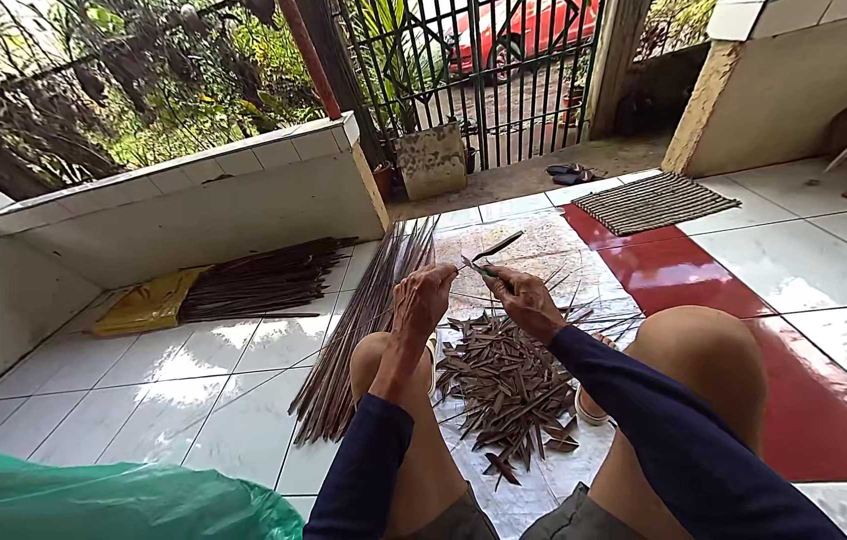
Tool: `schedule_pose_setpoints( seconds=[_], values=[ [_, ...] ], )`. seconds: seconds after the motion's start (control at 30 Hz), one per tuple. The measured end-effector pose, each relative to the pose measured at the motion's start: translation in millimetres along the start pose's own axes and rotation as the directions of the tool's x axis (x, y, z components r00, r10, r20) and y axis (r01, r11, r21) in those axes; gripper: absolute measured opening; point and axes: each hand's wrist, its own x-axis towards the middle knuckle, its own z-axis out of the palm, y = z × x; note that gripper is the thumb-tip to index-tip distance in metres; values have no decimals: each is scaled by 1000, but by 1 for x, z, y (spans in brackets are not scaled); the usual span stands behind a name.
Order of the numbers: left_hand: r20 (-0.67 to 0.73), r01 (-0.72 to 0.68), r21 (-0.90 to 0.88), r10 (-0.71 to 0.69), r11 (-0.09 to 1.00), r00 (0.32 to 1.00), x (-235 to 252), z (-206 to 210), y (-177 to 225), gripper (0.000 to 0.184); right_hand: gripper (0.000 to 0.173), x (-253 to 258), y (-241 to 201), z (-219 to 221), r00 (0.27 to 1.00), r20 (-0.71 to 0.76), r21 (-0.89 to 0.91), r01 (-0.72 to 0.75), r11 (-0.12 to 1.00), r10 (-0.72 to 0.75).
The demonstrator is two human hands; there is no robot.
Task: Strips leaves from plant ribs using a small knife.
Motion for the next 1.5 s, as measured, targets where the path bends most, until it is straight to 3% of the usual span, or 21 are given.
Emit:
schedule_pose_setpoints(
  seconds=[0.27, 0.77, 0.93, 1.07, 1.23, 1.37, 1.5],
  values=[
    [26, -6, -37, 7, 999, 1000, -7, -1, -1, 24, 37, -3, -2, 8, 997, -75, -78, -16, 997, 10],
    [232, 76, -31, -67, 997, 970, -29, -25, -6, 27, 37, 8, 30, 17, 990, -69, -86, -133, 987, 127],
    [327, 76, 43, -86, 996, 941, -36, -28, -12, 30, 40, 12, 51, 19, 955, -6, -161, -294, 942, 296],
    [338, 107, 97, -133, 990, 932, -41, -32, -25, 30, 40, 18, 74, 5, 900, -92, -189, -435, 880, 425],
    [256, 131, 159, -169, 979, 952, -38, -27, -23, 27, 37, 9, 49, 3, 967, -91, -37, -243, 969, 239],
    [157, 96, 207, -130, 974, 979, -35, -19, -16, 25, 34, -8, 16, 11, 992, 62, 44, -116, 992, 113],
    [110, 42, 226, -68, 973, 992, -31, -10, -11, 24, 34, -13, -8, 21, 977, 199, 106, -98, 990, 75]
  ],
)
